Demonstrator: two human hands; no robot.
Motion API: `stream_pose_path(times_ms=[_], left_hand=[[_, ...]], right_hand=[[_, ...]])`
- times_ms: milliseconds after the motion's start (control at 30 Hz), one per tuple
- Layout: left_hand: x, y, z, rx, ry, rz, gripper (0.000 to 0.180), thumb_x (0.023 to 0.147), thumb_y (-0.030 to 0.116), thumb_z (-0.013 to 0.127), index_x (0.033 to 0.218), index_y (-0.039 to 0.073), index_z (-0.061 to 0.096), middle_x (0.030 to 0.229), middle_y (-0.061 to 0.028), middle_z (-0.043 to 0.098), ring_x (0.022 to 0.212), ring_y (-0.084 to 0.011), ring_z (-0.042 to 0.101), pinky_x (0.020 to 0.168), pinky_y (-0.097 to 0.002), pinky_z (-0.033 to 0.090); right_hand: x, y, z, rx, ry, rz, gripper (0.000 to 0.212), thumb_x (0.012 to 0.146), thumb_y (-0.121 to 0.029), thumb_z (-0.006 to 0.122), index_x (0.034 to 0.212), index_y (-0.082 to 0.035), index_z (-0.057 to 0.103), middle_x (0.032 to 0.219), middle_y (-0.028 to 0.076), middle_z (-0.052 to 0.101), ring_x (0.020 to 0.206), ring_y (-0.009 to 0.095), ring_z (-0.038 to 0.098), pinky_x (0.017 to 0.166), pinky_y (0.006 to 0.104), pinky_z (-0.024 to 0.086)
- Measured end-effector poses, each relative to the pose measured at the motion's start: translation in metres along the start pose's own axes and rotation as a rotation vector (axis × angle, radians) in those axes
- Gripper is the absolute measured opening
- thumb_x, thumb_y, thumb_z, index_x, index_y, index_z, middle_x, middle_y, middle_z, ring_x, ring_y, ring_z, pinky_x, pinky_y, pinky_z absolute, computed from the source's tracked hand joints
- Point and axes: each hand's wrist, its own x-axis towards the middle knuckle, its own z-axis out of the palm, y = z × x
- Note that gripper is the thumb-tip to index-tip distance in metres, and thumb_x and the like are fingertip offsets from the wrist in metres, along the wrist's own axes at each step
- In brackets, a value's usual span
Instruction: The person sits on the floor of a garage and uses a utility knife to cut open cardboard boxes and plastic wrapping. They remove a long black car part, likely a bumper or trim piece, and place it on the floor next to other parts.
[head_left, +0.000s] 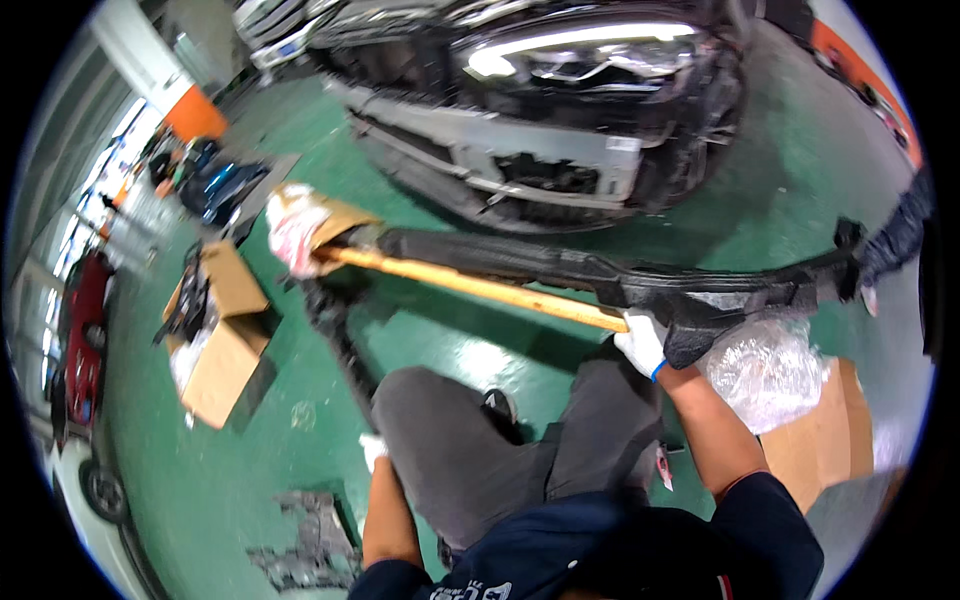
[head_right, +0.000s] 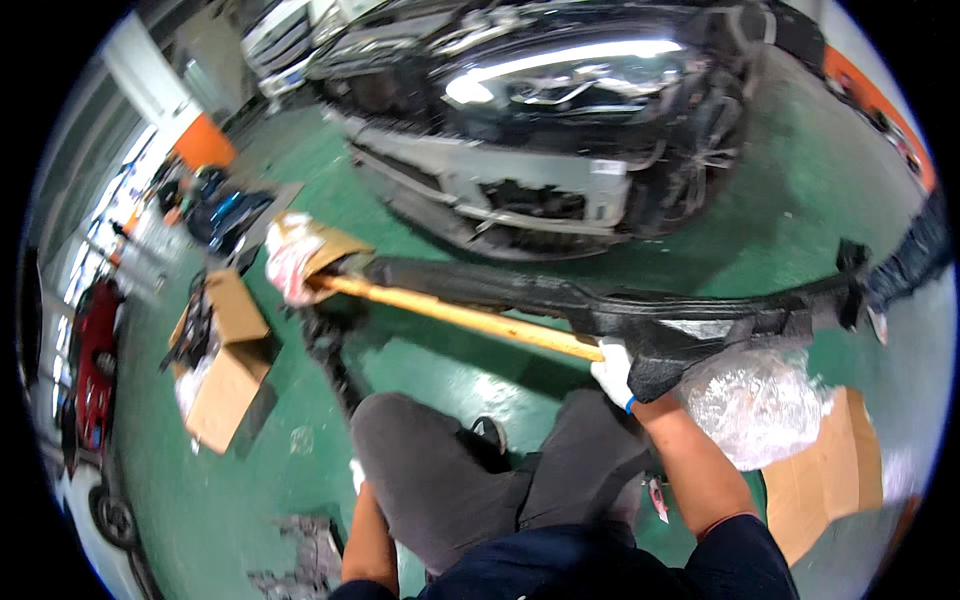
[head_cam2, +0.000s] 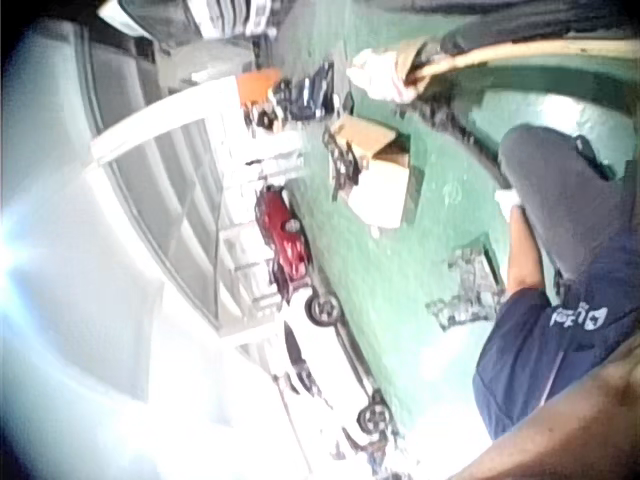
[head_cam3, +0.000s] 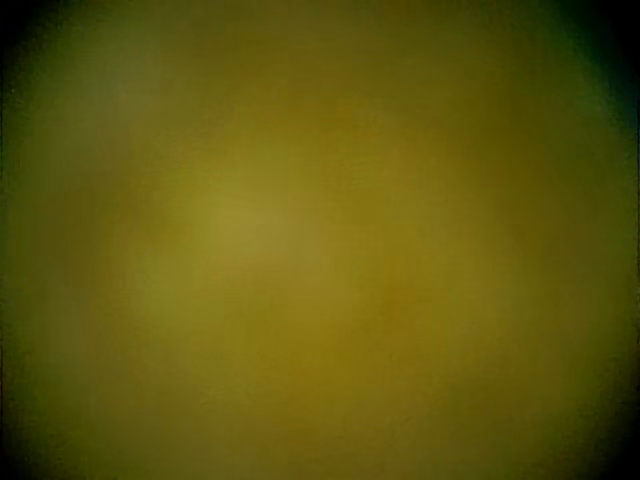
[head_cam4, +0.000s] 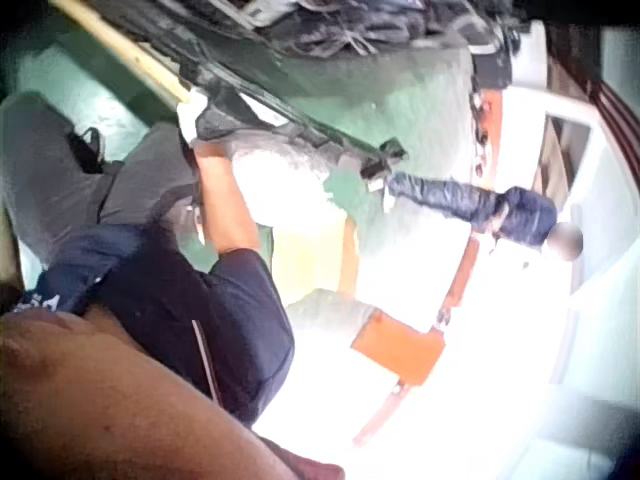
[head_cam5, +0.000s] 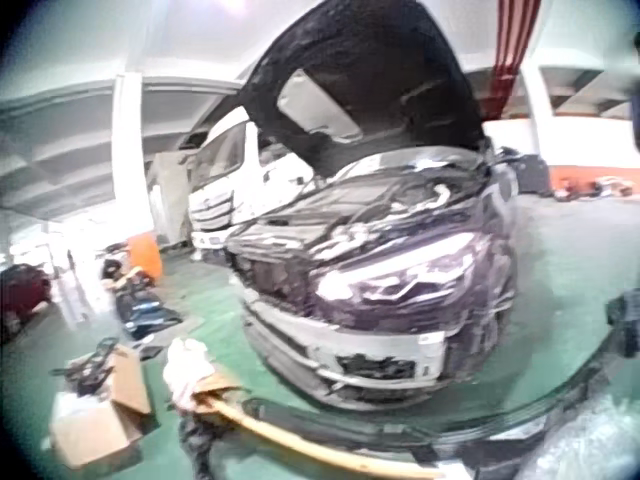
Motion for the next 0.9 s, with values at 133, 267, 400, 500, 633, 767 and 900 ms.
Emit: stream_pose_path(times_ms=[133,267,400,500,633,767,900], left_hand=[[-0.134,0.052,0.011,0.179,-0.013,0.127,0.095,0.069,0.049,0.093,0.142,0.004,0.053,0.136,-0.024,0.073,0.129,-0.0399,0.07,0.107,-0.05,0.057],[-0.099,0.009,-0.076,0.307,0.212,0.004,0.121,0.061,0.044,0.099,0.161,0.011,0.041,0.152,-0.0202,0.062,0.132,-0.0383,0.067,0.112,-0.0489,0.056],[-0.184,0.161,-0.164,-0.335,0.194,0.943,0.099,0.076,0.028,0.094,0.157,-0.005,0.047,0.142,-0.0273,0.065,0.129,-0.0374,0.065,0.112,-0.0466,0.051],[-0.283,0.262,-0.192,-0.277,0.127,1.43,0.112,0.072,0.023,0.095,0.165,-0.003,0.039,0.16,-0.0284,0.049,0.148,-0.0398,0.049,0.125,-0.0458,0.037],[-0.364,0.35,-0.194,0.14,0.003,1.795,0.14,0.058,0.039,0.104,0.17,0.0,0.028,0.17,-0.028,0.038,0.16,-0.0428,0.035,0.133,-0.0465,0.028],[-0.395,0.405,-0.185,0.14,-0.074,1.948,0.138,0.058,0.029,0.104,0.17,0.001,0.028,0.163,-0.0281,0.047,0.152,-0.0422,0.046,0.128,-0.0442,0.036],[-0.441,0.41,-0.173,-0.059,-0.268,2.05,0.11,0.065,0.026,0.097,0.157,0.0,0.044,0.144,-0.0247,0.06,0.135,-0.04,0.06,0.118,-0.0455,0.048]], right_hand=[[-0.061,0.106,-0.067,-0.156,0.134,-0.062,0.038,0.089,-0.028,0.079,0.12,-0.007,0.073,0.114,0.018,0.071,0.111,0.04,0.066,0.1,0.0505,0.051],[-0.058,0.071,-0.119,-0.111,-0.047,0.226,0.027,0.094,-0.024,0.074,0.111,-0.004,0.076,0.089,0.014,0.074,0.088,0.028,0.071,0.08,0.0444,0.053],[-0.069,0.111,-0.171,0.249,0.046,0.036,0.021,0.096,-0.021,0.076,0.109,-0.004,0.075,0.09,0.007,0.072,0.082,0.019,0.067,0.074,0.0406,0.054],[-0.052,0.049,-0.258,-0.305,0.207,-0.114,0.022,0.095,-0.022,0.077,0.106,-0.003,0.072,0.091,0.016,0.071,0.085,0.028,0.07,0.074,0.0442,0.055],[-0.057,0.013,-0.347,-0.665,0.391,-0.229,0.024,0.094,-0.023,0.079,0.102,-0.002,0.07,0.091,0.024,0.07,0.085,0.036,0.072,0.074,0.0464,0.057],[-0.073,-0.023,-0.424,-0.932,0.534,-0.18,0.03,0.093,-0.03,0.079,0.104,-0.002,0.073,0.089,0.022,0.072,0.083,0.035,0.072,0.076,0.0467,0.057],[-0.069,-0.085,-0.479,-1.196,0.625,0.17,0.04,0.091,-0.04,0.077,0.106,-0.003,0.077,0.087,0.021,0.074,0.083,0.037,0.073,0.08,0.0492,0.056]])
